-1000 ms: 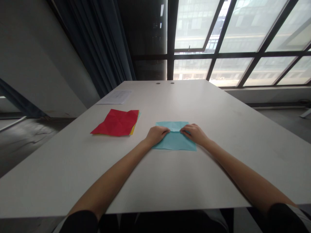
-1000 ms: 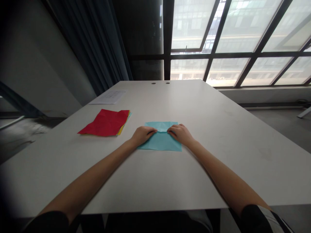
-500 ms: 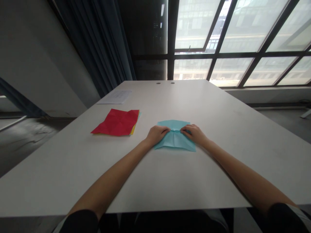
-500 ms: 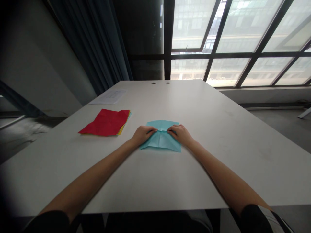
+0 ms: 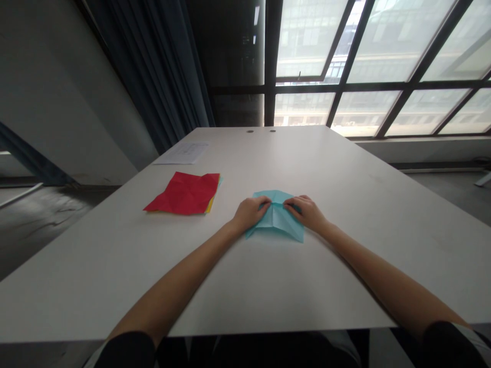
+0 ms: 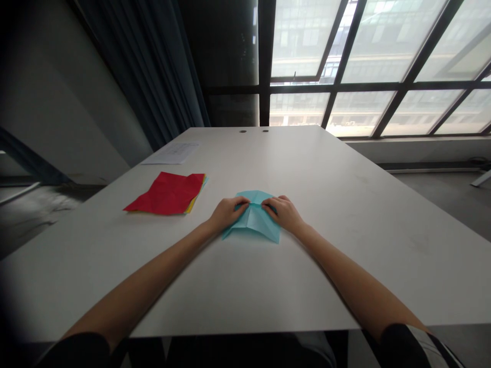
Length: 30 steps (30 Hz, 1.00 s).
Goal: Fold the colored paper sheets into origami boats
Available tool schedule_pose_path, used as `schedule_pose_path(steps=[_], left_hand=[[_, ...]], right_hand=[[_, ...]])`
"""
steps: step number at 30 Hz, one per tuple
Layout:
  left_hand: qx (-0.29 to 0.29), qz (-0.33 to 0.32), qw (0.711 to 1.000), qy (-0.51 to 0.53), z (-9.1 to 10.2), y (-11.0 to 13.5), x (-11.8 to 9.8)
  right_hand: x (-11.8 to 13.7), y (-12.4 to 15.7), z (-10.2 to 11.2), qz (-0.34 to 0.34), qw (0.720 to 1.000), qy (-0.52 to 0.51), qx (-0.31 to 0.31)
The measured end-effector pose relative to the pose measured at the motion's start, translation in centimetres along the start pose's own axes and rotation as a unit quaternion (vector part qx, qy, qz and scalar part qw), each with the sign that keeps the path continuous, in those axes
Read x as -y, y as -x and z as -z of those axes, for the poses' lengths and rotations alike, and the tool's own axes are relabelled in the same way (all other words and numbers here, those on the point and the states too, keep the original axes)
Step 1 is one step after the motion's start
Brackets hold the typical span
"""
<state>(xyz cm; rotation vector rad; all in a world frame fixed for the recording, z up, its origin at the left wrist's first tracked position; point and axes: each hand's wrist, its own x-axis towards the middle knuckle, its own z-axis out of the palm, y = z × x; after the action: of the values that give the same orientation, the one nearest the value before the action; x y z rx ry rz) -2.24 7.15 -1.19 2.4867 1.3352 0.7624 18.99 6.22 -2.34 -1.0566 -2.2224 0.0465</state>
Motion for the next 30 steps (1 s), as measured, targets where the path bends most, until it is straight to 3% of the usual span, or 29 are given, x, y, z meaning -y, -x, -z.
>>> schedule_pose_path(steps=[5, 11, 15, 19, 22, 24, 27, 30], left_hand=[[-0.018, -0.045, 0.995, -0.089, 0.1, 0.1, 0.3], [-0.104, -0.218, 0.962, -0.126, 0.4, 0.0, 0.7], [-0.132, -0.250, 0.947, -0.154, 0.4, 0.0, 0.7], [-0.159, -0.250, 0.941, -0.164, 0.4, 0.0, 0.9], [-0.188, -0.224, 0.941, -0.169, 0.6, -0.1, 1.1], [-0.175, -0.213, 0.948, -0.160, 0.7, -0.2, 1.1], [-0.126, -0.192, 0.966, -0.117, 0.9, -0.1, 0.9], [-0.080, -0.147, 0.985, -0.050, 0.9, 0.1, 0.5]], right_hand=[[0.3, -0.1, 0.2, -0.006, 0.999, -0.036, 0.005], [-1.1, -0.5, 0.6, -0.134, 0.978, -0.126, -0.102], [-2.3, -0.7, 0.7, -0.216, 0.943, -0.239, -0.080], [-3.0, -0.7, 0.5, -0.308, 0.883, -0.352, -0.038], [-3.0, -0.5, 0.5, -0.313, 0.873, -0.373, -0.002], [-2.8, -0.3, 0.5, -0.302, 0.862, -0.405, 0.045], [-2.6, -0.2, 0.6, -0.266, 0.865, -0.418, 0.083], [-2.6, -0.2, 0.5, -0.239, 0.883, -0.398, 0.064]])
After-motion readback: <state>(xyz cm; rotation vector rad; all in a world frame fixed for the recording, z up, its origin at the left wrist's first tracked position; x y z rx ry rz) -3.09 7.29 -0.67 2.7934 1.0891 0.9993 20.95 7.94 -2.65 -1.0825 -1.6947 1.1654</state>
